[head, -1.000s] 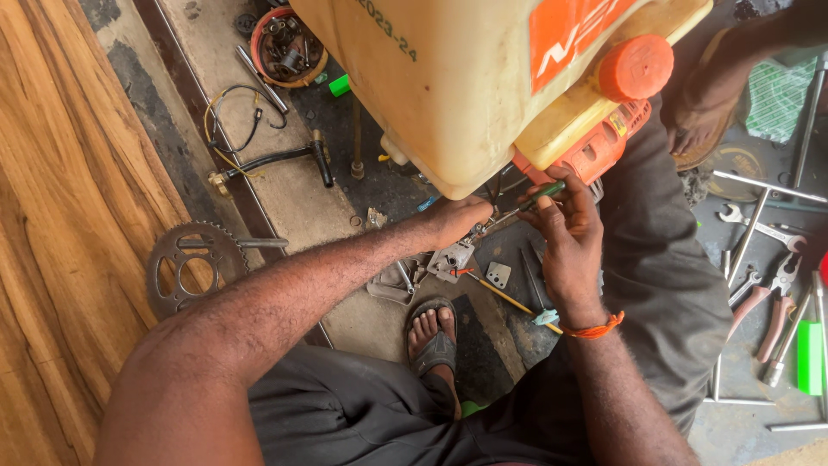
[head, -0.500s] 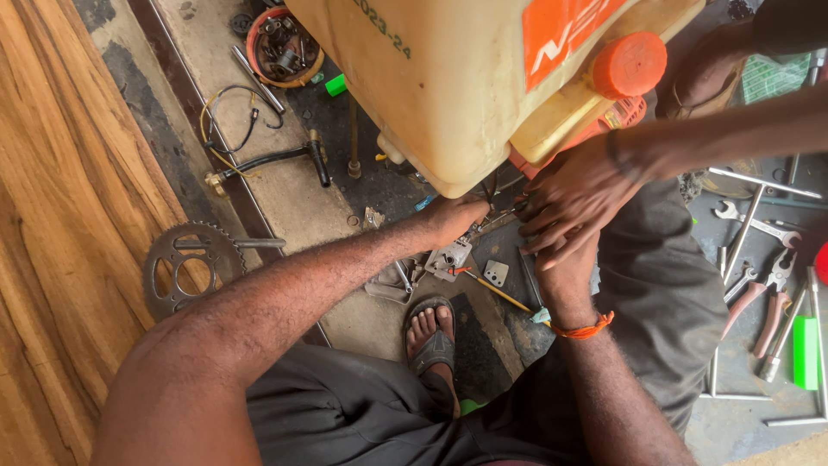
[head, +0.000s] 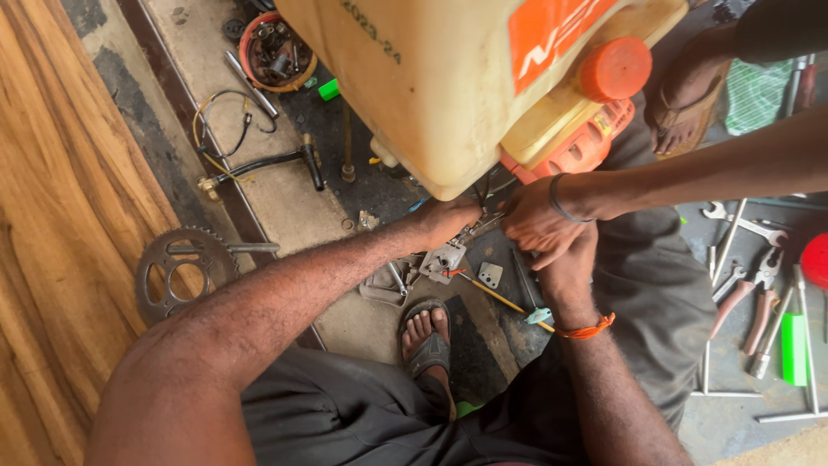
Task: The person is sitting on the floor repairing a small engine. They use a screwdriver to adjust components on the engine block and later use pliers to manipulate a small part.
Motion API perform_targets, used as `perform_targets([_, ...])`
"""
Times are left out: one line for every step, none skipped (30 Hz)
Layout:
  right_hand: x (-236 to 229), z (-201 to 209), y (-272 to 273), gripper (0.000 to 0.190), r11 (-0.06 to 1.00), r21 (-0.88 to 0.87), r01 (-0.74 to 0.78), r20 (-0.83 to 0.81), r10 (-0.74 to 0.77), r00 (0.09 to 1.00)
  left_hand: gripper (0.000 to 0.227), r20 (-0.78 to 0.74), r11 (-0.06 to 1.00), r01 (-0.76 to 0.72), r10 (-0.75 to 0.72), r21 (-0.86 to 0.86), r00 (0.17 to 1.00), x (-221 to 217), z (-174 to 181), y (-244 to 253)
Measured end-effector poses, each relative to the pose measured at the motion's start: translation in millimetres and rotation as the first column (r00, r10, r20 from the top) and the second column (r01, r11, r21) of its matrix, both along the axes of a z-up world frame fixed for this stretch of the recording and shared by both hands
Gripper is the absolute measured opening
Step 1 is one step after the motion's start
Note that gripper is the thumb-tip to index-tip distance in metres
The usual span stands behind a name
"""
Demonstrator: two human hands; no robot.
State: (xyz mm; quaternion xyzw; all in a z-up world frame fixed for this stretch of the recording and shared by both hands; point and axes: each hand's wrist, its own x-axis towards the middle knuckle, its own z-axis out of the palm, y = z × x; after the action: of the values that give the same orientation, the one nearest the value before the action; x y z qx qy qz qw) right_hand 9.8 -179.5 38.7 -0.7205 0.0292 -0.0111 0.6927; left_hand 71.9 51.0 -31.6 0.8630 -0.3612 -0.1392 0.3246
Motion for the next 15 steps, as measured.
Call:
perform_targets([0,-2,0,0.021,0.999,0.039,-0.011,0.002,0.011,1.000,0.011,-0.225,0.991,-0.129,0.118,-0.033,0.967,-1,2,-1])
perform_targets([0,-3,-3,0.020,0.997,0.076,-0.021,0.009,0.020,1.000,0.016,-0.437,0.966,-0.256,0.214,-0.037,0.873,0,4,-6])
perform_targets([-3,-3,-5,0.016,0.998,0.063,0.005,-0.033,-0.003,0.999,0.023,-0.628,0.927,-0.374,0.285,-0.010,0.724,1,6,-10])
perform_targets([-5,-3,-5,0.013,0.998,0.050,0.027,-0.073,-0.023,0.997,0.026,-0.636,0.931,-0.362,0.246,-0.056,0.731,0,8,-11])
perform_targets([-7,-2,-6,0.011,0.998,0.036,0.047,-0.113,-0.043,0.993,0.031,-0.643,0.932,-0.348,0.205,-0.102,0.738,-1,9,-11])
perform_targets([-7,-1,-8,0.011,0.998,0.045,0.047,-0.109,-0.042,0.993,0.035,-0.645,0.931,-0.333,0.165,-0.147,0.746,-1,9,-10])
perform_targets([-7,1,-10,0.011,0.998,0.053,0.046,-0.105,-0.040,0.994,0.033,-0.665,0.903,-0.372,0.143,-0.217,0.733,0,9,-10])
perform_targets([-7,5,-13,0.011,0.997,0.057,0.052,-0.108,-0.046,0.993,0.032,-0.689,0.869,-0.405,0.109,-0.284,0.717,-1,6,-10])
perform_targets([-5,7,-15,0.011,0.986,0.167,0.029,-0.097,-0.013,0.995,0.030,-0.710,0.829,-0.438,0.072,-0.348,0.701,-2,4,-9])
perform_targets([-3,11,-22,0.011,0.966,0.259,0.023,-0.081,-0.002,0.997,0.030,-0.730,0.882,-0.415,0.131,-0.224,0.671,-2,1,-13])
perform_targets([0,14,-29,0.011,0.937,0.349,0.013,-0.061,0.009,0.998,0.032,-0.740,0.920,-0.381,0.191,-0.095,0.645,-1,-2,-12])
perform_targets([-2,17,-38,0.012,0.951,0.299,0.076,-0.105,-0.046,0.993,0.030,-0.738,0.929,-0.353,0.159,-0.113,0.655,-3,-5,-13])
perform_targets([-2,19,-47,0.015,0.959,0.248,0.139,-0.147,-0.105,0.984,0.029,-0.736,0.937,-0.324,0.127,-0.130,0.665,-3,-7,-10])
perform_targets([-4,22,-58,0.018,0.962,0.231,0.144,-0.158,-0.108,0.981,0.031,-0.765,0.918,-0.391,0.201,-0.072,0.612,-5,-6,-6])
perform_targets([-9,25,-71,0.021,0.965,0.215,0.148,-0.171,-0.113,0.979,0.031,-0.802,0.895,-0.432,0.173,-0.115,0.572,-4,-4,-4])
